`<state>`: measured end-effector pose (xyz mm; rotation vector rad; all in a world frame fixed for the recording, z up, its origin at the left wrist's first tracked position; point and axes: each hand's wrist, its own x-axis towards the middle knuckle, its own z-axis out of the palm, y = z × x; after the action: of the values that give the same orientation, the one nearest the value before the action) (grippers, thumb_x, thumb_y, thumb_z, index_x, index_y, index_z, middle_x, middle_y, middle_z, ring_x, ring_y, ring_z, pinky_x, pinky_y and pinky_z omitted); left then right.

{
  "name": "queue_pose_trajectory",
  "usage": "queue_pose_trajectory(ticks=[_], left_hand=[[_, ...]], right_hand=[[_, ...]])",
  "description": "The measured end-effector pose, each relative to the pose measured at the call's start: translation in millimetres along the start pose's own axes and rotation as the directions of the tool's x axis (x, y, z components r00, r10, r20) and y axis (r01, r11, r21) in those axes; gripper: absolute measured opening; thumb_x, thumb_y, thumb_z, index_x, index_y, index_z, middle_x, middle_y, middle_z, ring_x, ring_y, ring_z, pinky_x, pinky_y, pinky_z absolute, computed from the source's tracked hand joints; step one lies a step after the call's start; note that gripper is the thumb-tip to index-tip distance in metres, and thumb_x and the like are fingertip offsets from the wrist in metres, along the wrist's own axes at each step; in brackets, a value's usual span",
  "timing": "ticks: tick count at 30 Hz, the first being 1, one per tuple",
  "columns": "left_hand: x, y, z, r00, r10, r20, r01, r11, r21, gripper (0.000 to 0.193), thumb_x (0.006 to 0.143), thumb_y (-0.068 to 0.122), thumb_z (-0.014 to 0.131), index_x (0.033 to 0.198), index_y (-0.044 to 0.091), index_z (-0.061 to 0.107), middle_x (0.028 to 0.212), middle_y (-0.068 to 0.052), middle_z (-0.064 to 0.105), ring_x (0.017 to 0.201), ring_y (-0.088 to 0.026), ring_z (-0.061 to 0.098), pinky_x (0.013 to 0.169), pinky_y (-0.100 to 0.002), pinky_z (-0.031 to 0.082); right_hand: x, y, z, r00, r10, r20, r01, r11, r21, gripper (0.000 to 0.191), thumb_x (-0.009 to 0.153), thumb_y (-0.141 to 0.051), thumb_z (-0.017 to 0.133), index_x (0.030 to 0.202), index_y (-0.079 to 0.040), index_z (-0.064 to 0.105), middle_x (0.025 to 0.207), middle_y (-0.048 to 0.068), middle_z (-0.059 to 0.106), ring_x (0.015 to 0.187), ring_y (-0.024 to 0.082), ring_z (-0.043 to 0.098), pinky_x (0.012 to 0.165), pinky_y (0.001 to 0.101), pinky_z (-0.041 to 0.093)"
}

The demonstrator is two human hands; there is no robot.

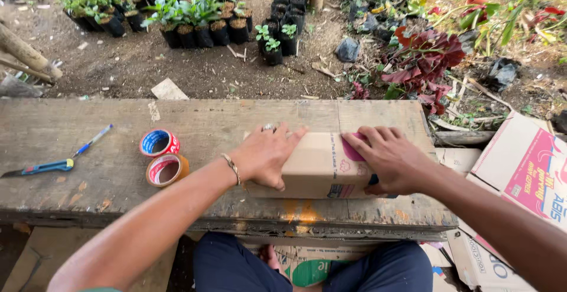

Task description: The person folds and assembles a flat cardboard box into a rectangular package on a wooden table. They use a utility knife to score and cut the cardboard, then seal the box with brown packing tape. The person rotates the box to fold and tape different sides.

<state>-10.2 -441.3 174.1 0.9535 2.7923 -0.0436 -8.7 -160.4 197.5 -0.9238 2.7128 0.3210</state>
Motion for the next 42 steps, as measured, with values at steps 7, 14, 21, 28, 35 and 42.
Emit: queue_pose_trajectory(ticks=[7,14,21,28,35,42], left_hand=[[4.7,-2.3,14.1,0.998,0.031,-0.047,-0.031,0.999,-0.006,0.138,0.060,0.048,0.091,0.157,-0.005,0.008,0.156,-0.028,0.030,0.135,-0.042,0.045,0.114,-0.056,0.027],[0.6,-4.2,36.4,0.964,0.161,-0.213,-0.158,0.987,0.030,0.114,0.071,0.039,0.085,0.151,-0.010,0.020,0.161,-0.028,0.021,0.149,-0.039,0.024,0.120,-0.052,0.020],[-0.1,-13.0,37.9,0.905,0.153,-0.397,-0.195,0.979,-0.065,0.091,0.070,0.027,0.082,0.144,-0.008,0.043,0.150,-0.023,0.047,0.141,-0.036,0.044,0.117,-0.044,0.033],[18.8,-31.5,44.3,0.874,0.073,-0.480,-0.080,0.997,0.004,0.073,0.081,0.025,0.078,0.143,-0.001,0.048,0.145,-0.016,0.055,0.133,-0.030,0.054,0.111,-0.044,0.038],[51.9,-63.4,60.7,0.844,0.009,-0.536,-0.047,0.997,-0.057,0.067,0.092,0.028,0.067,0.149,0.002,0.044,0.143,-0.015,0.053,0.125,-0.031,0.056,0.111,-0.048,0.033],[80.2,-94.9,99.3,0.821,0.005,-0.571,-0.114,0.981,-0.154,0.055,0.100,0.023,0.055,0.150,0.003,0.043,0.148,-0.016,0.053,0.135,-0.030,0.053,0.117,-0.048,0.031]], right_hand=[[6.1,6.4,7.0,0.995,-0.026,-0.094,0.032,0.997,0.067,0.134,0.056,-0.042,0.095,0.161,-0.017,0.016,0.155,0.016,0.036,0.140,0.034,0.035,0.117,0.0464,0.027],[13.0,17.7,28.1,0.991,-0.056,-0.124,0.064,0.996,0.067,0.131,0.062,-0.037,0.092,0.163,-0.016,0.011,0.169,0.018,0.015,0.155,0.039,0.015,0.121,0.0477,0.014],[17.1,29.7,43.4,0.947,-0.112,-0.301,0.149,0.983,0.102,0.107,0.070,-0.034,0.083,0.160,-0.014,0.029,0.164,0.013,0.032,0.152,0.035,0.027,0.120,0.0447,0.020],[29.2,38.1,69.9,0.892,-0.005,-0.451,0.019,0.999,0.026,0.078,0.088,-0.034,0.068,0.153,-0.008,0.034,0.157,0.014,0.040,0.147,0.032,0.036,0.121,0.0453,0.025],[65.7,47.5,71.3,0.962,0.051,-0.267,-0.102,0.978,-0.181,0.133,0.059,-0.083,0.069,0.165,-0.019,0.022,0.164,0.025,0.013,0.154,0.044,0.010,0.121,0.0596,0.009],[85.5,52.0,55.6,0.999,0.020,-0.031,-0.026,0.982,-0.187,0.148,0.046,-0.089,0.079,0.164,-0.024,0.017,0.166,0.029,0.006,0.149,0.048,0.005,0.119,0.0649,0.006]])
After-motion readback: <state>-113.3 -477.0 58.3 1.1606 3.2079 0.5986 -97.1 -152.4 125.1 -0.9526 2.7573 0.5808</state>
